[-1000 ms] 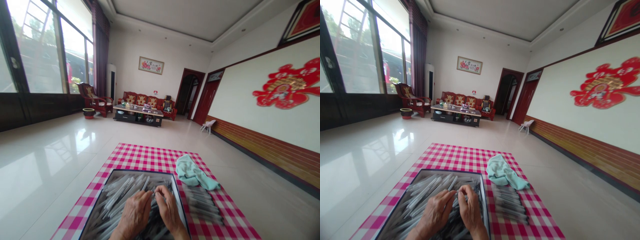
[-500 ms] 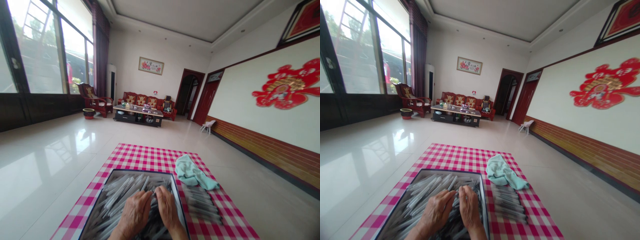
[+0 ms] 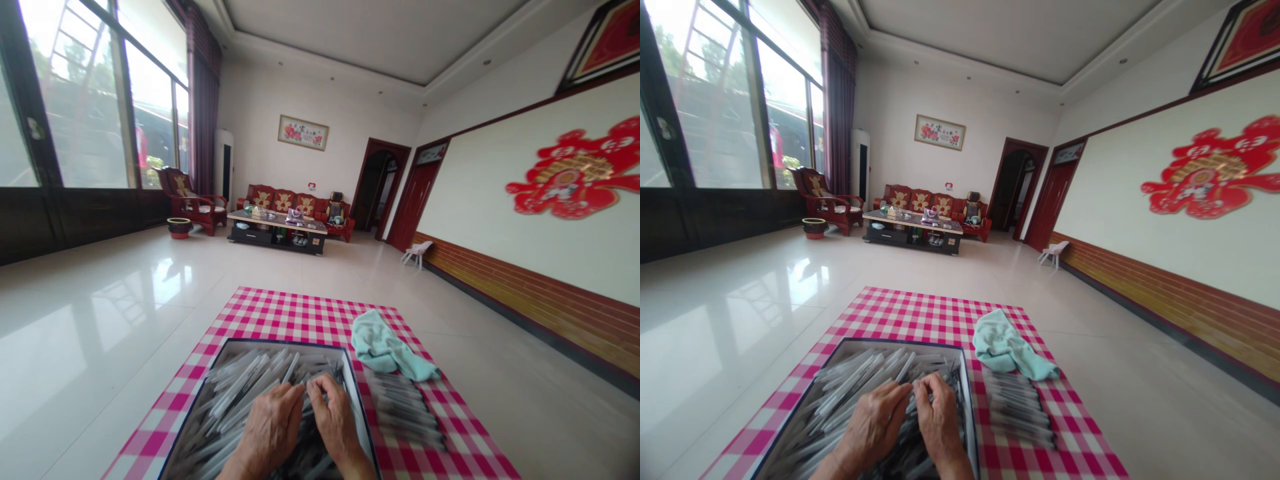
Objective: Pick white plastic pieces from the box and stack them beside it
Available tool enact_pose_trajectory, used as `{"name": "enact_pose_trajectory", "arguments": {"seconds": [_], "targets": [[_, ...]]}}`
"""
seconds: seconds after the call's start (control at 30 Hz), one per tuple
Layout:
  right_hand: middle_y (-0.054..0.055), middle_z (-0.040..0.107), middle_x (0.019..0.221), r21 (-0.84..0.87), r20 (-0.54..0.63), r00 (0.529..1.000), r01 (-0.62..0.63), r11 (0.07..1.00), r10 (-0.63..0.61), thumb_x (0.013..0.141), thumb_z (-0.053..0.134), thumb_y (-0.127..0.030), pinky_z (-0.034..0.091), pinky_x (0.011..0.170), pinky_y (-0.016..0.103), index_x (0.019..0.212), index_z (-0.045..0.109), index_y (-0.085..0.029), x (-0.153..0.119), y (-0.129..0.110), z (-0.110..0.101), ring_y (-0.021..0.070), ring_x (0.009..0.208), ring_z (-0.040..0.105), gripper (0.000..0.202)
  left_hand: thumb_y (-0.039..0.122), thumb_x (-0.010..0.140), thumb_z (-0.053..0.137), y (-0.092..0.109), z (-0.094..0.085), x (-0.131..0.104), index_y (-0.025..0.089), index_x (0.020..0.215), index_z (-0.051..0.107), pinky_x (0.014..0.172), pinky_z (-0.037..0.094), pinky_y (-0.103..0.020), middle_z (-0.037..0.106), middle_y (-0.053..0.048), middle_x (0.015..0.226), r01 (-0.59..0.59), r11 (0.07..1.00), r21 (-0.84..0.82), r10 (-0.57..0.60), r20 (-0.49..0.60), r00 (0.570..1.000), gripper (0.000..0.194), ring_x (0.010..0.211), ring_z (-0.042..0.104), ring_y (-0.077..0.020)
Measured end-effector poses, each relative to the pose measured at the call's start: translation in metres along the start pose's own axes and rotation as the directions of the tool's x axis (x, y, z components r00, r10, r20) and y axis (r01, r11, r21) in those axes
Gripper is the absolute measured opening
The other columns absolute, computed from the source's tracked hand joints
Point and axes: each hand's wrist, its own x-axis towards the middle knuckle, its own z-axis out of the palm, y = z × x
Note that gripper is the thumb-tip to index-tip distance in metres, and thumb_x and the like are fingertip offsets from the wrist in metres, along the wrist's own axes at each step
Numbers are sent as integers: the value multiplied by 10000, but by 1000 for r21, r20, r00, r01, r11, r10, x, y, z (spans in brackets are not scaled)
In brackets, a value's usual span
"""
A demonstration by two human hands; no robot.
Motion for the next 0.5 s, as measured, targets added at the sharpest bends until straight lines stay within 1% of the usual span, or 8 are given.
{"name": "enact_pose_trajectory", "arguments": {"seconds": [0.13,0.23,0.3,0.5], "targets": [[-13,534,582,-49,-38,999,-9,999,7,949,437,-461,379,560,242,611,503,-216,1,2,2,149,553,520,422,213,963,349,1,-1,1,214,875,574,584,434,-251,612,-31,726,-13,1000,-11,13,1,1000,242,648,631,-169],[-2,559,590,27,-38,998,-46,999,47,981,355,-442,399,571,243,634,510,-222,1,0,1,157,564,550,439,217,968,345,1,0,1,212,847,571,584,434,-251,611,-32,721,-4,1000,-13,4,-18,1000,256,649,635,-170],[6,578,626,62,-35,998,-45,997,47,992,322,-413,414,593,241,675,521,-222,1,-1,-1,163,603,572,419,215,968,344,1,1,1,212,844,571,584,433,-249,613,-32,722,1,1000,-16,-1,-29,1000,259,651,636,-169],[-3,568,683,13,4,1000,13,1000,-13,957,413,-348,407,611,235,714,517,-213,-1,-3,-2,155,642,551,296,208,963,352,1,0,1,215,865,573,589,433,-249,615,-32,732,-5,1000,-13,5,-18,1000,242,663,632,-169]]}}
